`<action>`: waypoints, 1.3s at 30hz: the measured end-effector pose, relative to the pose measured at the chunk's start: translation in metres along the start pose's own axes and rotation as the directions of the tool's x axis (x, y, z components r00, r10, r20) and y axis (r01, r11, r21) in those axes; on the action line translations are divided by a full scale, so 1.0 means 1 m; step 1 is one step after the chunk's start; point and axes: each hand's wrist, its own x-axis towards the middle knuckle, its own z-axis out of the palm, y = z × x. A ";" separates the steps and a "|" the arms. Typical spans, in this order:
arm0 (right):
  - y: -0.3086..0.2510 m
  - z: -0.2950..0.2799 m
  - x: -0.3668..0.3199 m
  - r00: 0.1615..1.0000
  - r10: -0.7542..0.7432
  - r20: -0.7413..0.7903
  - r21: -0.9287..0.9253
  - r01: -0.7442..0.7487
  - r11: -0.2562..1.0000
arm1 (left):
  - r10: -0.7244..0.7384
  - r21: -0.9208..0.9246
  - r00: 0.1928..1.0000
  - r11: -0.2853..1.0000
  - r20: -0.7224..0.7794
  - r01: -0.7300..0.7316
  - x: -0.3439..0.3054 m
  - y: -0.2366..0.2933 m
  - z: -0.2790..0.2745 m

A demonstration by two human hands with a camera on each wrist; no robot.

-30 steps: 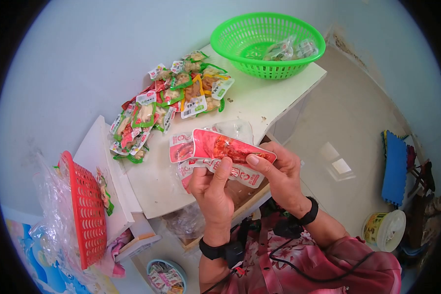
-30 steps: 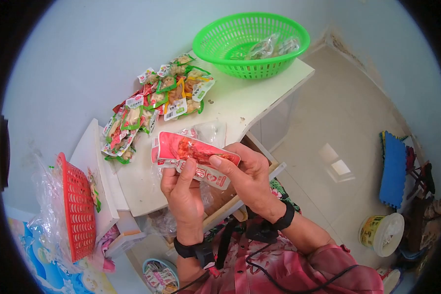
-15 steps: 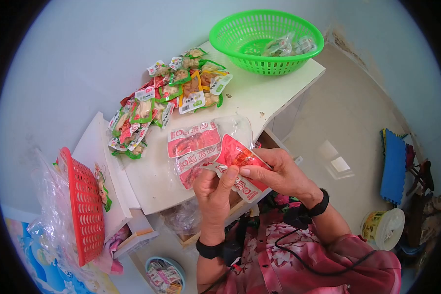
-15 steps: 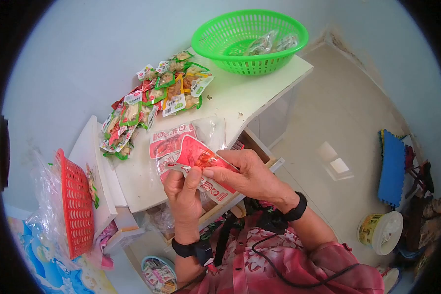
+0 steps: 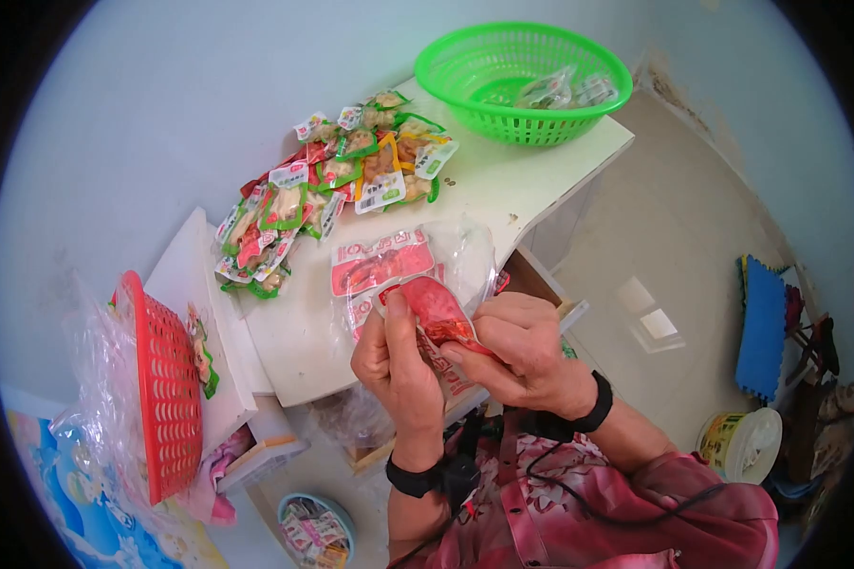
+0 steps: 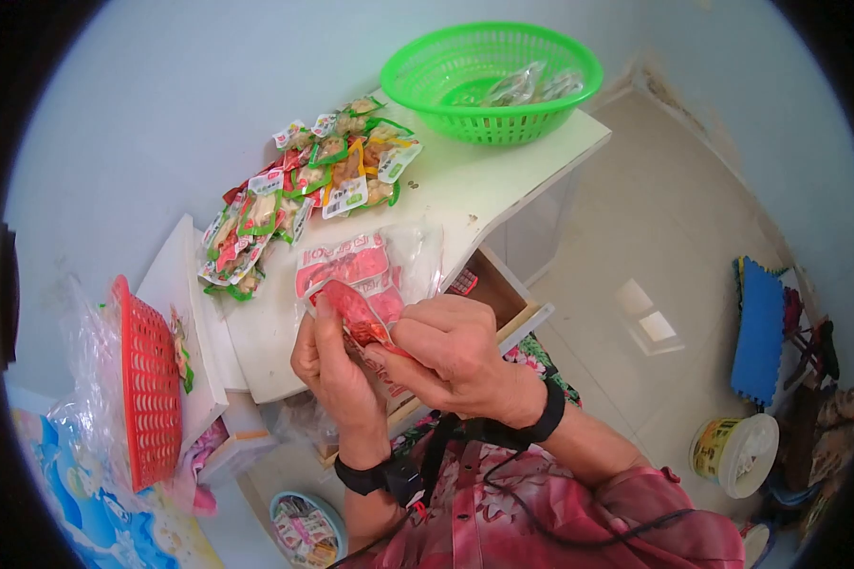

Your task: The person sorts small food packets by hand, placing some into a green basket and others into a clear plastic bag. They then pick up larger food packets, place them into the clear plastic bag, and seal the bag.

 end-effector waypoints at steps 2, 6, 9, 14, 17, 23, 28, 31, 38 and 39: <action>-0.003 -0.002 -0.004 0.998 0.049 0.032 0.051 -0.050 0.997 | -0.047 -0.024 0.999 0.999 -0.011 0.047 -0.003 0.005 0.002; -0.007 0.001 -0.028 0.937 0.345 0.061 0.269 -0.348 0.898 | -0.157 -0.125 0.986 0.981 -0.049 0.150 -0.010 0.005 0.011; -0.007 0.003 -0.033 0.884 0.467 0.030 0.338 -0.448 0.828 | -0.101 -0.106 0.983 0.987 0.154 0.118 -0.004 -0.014 -0.001; -0.004 -0.009 -0.027 0.899 0.437 0.041 0.298 -0.428 0.853 | -0.153 0.022 0.905 0.987 0.396 0.157 -0.014 -0.005 -0.013; 0.000 -0.019 -0.025 0.882 0.395 0.257 0.361 -0.466 0.808 | -0.206 -0.022 0.860 0.970 0.466 0.244 -0.012 -0.003 -0.025; 0.004 -0.026 -0.013 0.769 0.528 0.361 0.569 -0.630 0.529 | -0.304 0.073 0.767 0.944 0.565 0.321 -0.016 0.008 -0.030; 0.006 -0.034 -0.012 0.705 0.503 0.500 0.485 -0.709 0.512 | -0.285 -0.011 0.788 0.938 0.546 0.347 -0.028 0.000 -0.031; -0.003 -0.025 -0.015 0.680 0.593 0.431 0.568 -0.715 0.407 | -0.178 0.050 0.826 0.982 0.534 0.180 -0.030 0.000 -0.032; -0.010 -0.015 -0.011 0.644 0.609 0.463 0.674 -0.702 0.230 | 0.184 0.191 0.822 0.924 0.538 -0.332 -0.024 0.014 -0.023; -0.010 -0.014 -0.011 0.632 0.604 0.485 0.691 -0.701 0.178 | 0.232 0.211 0.795 0.888 0.560 -0.408 -0.022 0.016 -0.024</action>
